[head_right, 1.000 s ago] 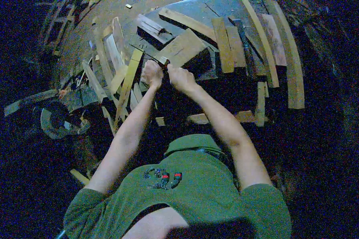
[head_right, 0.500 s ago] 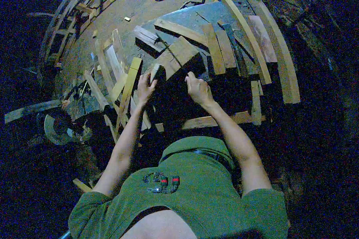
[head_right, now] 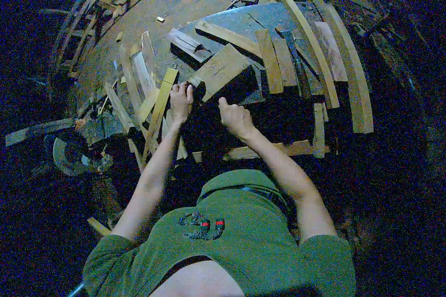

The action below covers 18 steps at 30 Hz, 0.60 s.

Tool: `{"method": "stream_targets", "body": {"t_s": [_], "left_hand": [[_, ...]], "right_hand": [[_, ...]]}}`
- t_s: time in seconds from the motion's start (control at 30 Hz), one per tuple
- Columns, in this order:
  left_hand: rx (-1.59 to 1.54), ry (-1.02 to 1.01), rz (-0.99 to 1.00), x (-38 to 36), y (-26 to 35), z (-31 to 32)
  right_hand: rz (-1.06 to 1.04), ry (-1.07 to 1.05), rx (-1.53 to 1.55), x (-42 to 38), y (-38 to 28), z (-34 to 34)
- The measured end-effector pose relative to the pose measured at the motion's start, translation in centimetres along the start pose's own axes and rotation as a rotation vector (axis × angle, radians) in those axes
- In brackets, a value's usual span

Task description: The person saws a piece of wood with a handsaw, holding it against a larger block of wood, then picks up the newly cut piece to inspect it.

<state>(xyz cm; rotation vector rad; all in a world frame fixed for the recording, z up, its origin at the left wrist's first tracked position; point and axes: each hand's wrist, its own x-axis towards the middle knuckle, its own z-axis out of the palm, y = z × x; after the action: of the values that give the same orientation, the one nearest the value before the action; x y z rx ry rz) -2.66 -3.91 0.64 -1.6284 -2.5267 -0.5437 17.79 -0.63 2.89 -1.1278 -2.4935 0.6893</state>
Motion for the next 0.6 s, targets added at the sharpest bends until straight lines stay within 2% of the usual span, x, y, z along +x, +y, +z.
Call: {"method": "stream_targets", "body": {"t_s": [0.07,0.13,0.27,0.47,0.53,0.6], "left_hand": [[0.084,0.093,-0.042,-0.7,0.6,0.7],[0.146,0.043,-0.092,-0.8,1.7,0.1],[0.13,0.07,-0.151,0.4,2.1,-0.2],[0.336,0.099,-0.323,1.1,2.1,2.2],[0.329,0.116,-0.305,1.3,2.3,2.1],[0.296,0.12,-0.306,1.2,2.2,2.2]], "right_hand": [[-0.007,-0.006,-0.003,0.3,-0.5,0.2],[-0.033,0.0,-0.029,0.2,-0.7,0.8],[-0.08,-0.003,-0.033,0.4,-0.4,1.6],[-0.058,-0.062,-0.071,0.4,-0.5,1.2],[-0.115,-0.007,-0.09,0.0,-0.1,0.8],[-0.092,-0.059,-0.091,0.2,0.1,0.5]]}}
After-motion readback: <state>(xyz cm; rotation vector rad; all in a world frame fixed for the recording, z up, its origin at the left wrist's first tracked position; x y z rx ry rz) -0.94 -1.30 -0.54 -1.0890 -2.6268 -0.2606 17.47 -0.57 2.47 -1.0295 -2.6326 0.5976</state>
